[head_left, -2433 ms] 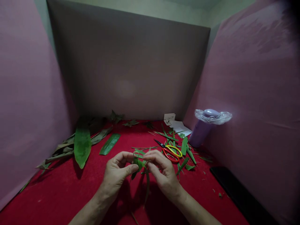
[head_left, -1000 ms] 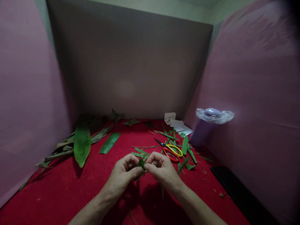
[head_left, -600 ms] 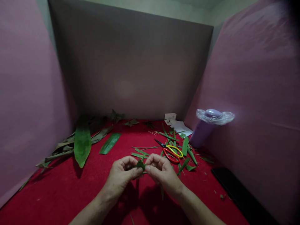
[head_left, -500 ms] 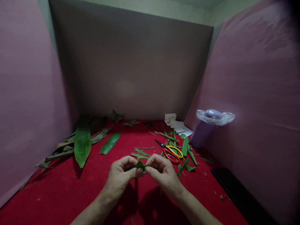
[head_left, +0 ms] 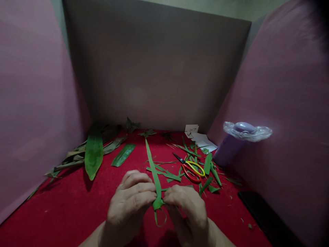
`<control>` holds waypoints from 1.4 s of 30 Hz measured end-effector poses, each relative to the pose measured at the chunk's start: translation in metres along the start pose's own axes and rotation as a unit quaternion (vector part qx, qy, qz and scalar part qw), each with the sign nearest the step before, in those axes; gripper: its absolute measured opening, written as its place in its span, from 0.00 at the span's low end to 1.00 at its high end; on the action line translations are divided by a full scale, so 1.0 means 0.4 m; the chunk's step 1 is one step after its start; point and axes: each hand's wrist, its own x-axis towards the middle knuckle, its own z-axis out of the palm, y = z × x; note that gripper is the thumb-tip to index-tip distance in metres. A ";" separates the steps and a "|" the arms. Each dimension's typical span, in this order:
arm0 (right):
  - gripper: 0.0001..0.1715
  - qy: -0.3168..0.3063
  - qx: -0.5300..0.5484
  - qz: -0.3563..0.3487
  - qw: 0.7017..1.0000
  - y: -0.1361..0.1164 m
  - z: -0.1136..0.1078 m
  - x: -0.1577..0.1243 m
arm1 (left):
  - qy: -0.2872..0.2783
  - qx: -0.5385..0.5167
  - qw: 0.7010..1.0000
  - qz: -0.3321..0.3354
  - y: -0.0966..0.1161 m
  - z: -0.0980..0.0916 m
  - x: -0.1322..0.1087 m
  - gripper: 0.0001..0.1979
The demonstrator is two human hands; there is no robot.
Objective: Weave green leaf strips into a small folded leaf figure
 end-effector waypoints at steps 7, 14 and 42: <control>0.04 0.024 0.103 0.186 0.977 0.012 0.024 0.007 | 0.040 -0.201 0.917 -0.342 -0.031 0.036 -0.007 0.05; 0.11 0.065 0.315 0.353 0.878 0.040 0.049 0.022 | 0.064 -0.306 0.824 -0.472 -0.043 0.055 0.008 0.09; 0.12 0.022 0.323 0.330 0.887 0.080 0.018 0.036 | 0.008 -0.345 0.812 -0.471 -0.051 0.039 0.006 0.08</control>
